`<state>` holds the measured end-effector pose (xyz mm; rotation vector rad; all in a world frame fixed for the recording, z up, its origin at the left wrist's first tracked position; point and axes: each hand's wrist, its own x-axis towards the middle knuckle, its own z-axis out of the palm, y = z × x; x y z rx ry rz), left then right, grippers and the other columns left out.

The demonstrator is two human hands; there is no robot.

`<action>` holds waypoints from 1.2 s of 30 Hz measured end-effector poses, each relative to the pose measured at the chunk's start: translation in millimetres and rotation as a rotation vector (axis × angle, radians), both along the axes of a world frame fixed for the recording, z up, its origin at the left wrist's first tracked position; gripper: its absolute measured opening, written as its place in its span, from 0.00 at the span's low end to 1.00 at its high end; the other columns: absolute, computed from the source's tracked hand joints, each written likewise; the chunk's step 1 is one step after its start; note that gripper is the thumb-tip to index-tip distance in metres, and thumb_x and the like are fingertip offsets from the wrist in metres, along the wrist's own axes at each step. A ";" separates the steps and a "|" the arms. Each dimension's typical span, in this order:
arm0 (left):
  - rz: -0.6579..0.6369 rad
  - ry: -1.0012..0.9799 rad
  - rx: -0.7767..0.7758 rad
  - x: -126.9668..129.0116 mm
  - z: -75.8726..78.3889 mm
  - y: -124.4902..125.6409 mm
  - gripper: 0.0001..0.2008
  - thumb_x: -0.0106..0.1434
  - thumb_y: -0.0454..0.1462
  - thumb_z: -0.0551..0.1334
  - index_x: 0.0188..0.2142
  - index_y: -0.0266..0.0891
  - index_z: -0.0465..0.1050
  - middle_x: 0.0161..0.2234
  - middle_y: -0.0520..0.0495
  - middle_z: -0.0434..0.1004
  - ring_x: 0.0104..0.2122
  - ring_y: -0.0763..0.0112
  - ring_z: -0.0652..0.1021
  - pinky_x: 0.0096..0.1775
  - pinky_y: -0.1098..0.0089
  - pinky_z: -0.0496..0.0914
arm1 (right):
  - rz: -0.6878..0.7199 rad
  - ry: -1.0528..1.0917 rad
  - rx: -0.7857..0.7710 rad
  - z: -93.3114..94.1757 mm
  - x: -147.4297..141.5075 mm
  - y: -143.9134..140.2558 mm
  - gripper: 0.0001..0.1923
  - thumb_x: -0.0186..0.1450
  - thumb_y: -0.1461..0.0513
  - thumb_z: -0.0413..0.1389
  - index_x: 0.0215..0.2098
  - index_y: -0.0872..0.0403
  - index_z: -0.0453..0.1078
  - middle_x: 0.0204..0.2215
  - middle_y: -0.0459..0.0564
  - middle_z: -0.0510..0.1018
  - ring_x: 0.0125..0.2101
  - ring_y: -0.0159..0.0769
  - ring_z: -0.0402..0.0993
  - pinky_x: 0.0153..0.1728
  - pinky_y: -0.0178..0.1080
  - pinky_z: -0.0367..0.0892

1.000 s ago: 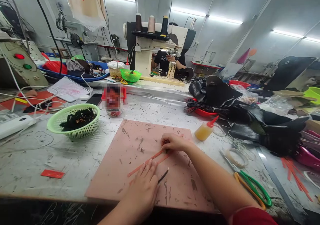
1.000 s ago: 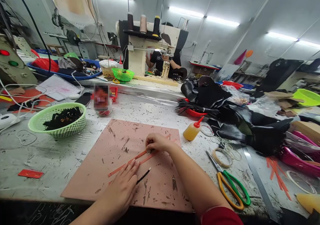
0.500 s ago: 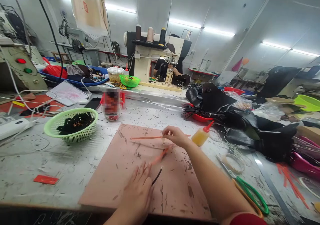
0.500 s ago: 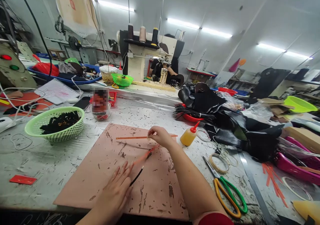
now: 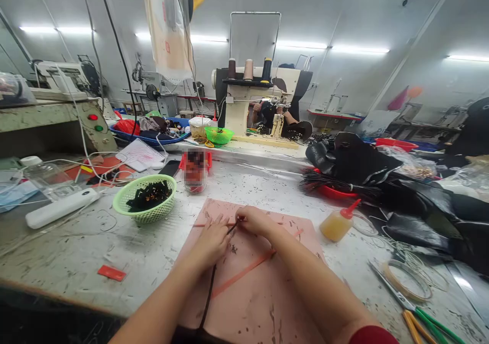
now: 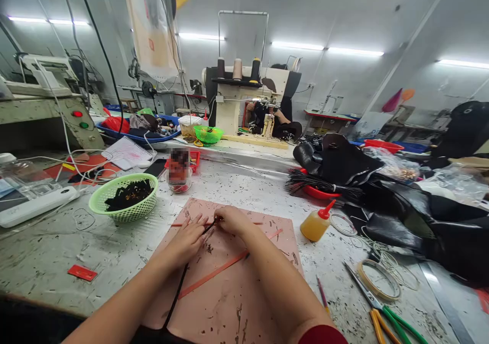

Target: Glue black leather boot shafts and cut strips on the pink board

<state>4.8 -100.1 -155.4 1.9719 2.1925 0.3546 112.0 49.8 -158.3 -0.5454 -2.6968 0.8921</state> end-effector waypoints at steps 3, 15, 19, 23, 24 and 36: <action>-0.046 -0.014 -0.043 -12.0 -1.7 9.9 0.21 0.62 0.32 0.47 0.54 0.40 0.65 0.57 0.42 0.64 0.57 0.61 0.63 0.57 0.55 0.57 | -0.030 0.088 -0.056 -4.1 7.4 -4.1 0.10 0.50 0.74 0.54 0.22 0.54 0.69 0.29 0.47 0.77 0.35 0.35 0.71 0.38 0.37 0.64; 0.145 -0.015 -0.072 -0.1 -11.0 19.7 0.19 0.63 0.36 0.47 0.49 0.36 0.68 0.58 0.37 0.62 0.59 0.53 0.59 0.56 0.53 0.57 | -0.270 0.454 -0.279 50.2 128.1 17.7 0.11 0.58 0.52 0.51 0.26 0.51 0.62 0.34 0.49 0.72 0.39 0.38 0.69 0.41 0.42 0.63; 0.344 0.016 0.020 -3.8 -10.5 22.1 0.19 0.64 0.34 0.44 0.49 0.35 0.67 0.58 0.33 0.60 0.60 0.48 0.54 0.55 0.42 0.51 | -0.190 0.207 -0.368 49.7 150.9 7.5 0.08 0.52 0.57 0.58 0.23 0.53 0.66 0.29 0.47 0.72 0.32 0.34 0.69 0.34 0.38 0.65; 0.364 0.025 0.096 2.8 -5.0 9.9 0.14 0.63 0.33 0.46 0.37 0.36 0.71 0.60 0.38 0.59 0.62 0.51 0.50 0.58 0.44 0.44 | -0.105 -0.042 -0.483 31.9 140.2 -7.5 0.02 0.49 0.65 0.58 0.22 0.54 0.69 0.23 0.44 0.73 0.26 0.31 0.68 0.27 0.34 0.63; 0.358 0.025 0.112 6.4 -4.0 6.2 0.14 0.63 0.33 0.47 0.35 0.36 0.71 0.60 0.38 0.57 0.62 0.51 0.49 0.58 0.44 0.43 | -0.100 -0.073 -0.509 28.6 136.3 -8.4 0.02 0.49 0.65 0.58 0.22 0.54 0.69 0.22 0.44 0.73 0.25 0.31 0.67 0.27 0.34 0.62; 0.373 -0.197 0.246 36.8 13.4 -4.8 0.17 0.66 0.39 0.43 0.33 0.40 0.70 0.38 0.43 0.77 0.38 0.62 0.77 0.38 0.64 0.72 | -0.230 0.233 -0.798 18.8 114.1 -38.4 0.14 0.49 0.53 0.58 0.23 0.53 0.62 0.22 0.45 0.71 0.25 0.30 0.66 0.29 0.36 0.61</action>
